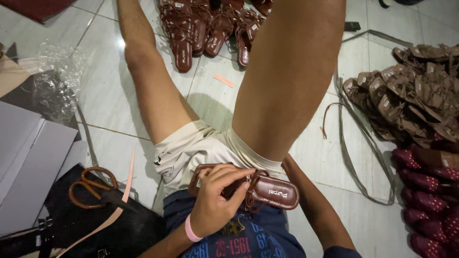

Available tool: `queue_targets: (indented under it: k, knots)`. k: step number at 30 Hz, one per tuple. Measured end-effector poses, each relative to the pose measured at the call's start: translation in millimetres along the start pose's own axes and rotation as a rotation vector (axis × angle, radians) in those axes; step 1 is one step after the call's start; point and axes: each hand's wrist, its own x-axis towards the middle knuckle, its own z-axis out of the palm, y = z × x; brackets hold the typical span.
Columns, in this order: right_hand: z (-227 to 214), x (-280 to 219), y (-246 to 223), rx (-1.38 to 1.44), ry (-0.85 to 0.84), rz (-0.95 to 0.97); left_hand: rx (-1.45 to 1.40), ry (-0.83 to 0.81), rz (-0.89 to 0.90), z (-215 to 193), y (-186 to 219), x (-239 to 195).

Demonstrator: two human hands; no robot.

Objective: The person sits on the floor and assembles brown sandals by attaching small metal hardware to the straps. They use red-handled scissors to cut a strap and then thread a metal piece through the strap to secure it.

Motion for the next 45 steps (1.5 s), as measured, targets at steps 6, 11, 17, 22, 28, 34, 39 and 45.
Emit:
queue_targets:
  k: [6,11,17,22,28,34,39,45]
  knots:
    - [1.1,-1.8,0.0,0.039,-0.048,0.007,0.054,0.044,0.006,-4.0,1.8,0.7]
    - [-2.0,-44.1,-5.3,0.014,-0.354,0.02,0.051,0.046,0.031,-1.2,-7.7,-1.7]
    - [-30.4,-127.6,-54.5,0.05,-0.265,0.049,0.125,0.099,0.068,12.6,-18.4,-2.9]
    - [-43.0,-244.6,-149.1,0.214,0.625,-0.313,0.087,0.027,0.173,33.4,-20.3,-2.1]
    - [9.7,-235.4,-252.0,-0.342,0.53,-0.334,0.091,-0.1,0.206,46.9,-3.8,11.1]
    - [15.6,-220.1,-259.9,-0.147,0.408,-0.267,0.444,0.316,0.201,0.0,-39.6,1.7]
    - [14.2,-223.4,-245.4,0.051,0.331,-0.105,0.022,0.729,-0.336,-78.2,-161.5,11.6]
    - [24.3,-222.6,-221.4,0.431,0.322,0.043,-0.785,0.222,-0.783,-81.6,-336.5,-4.9]
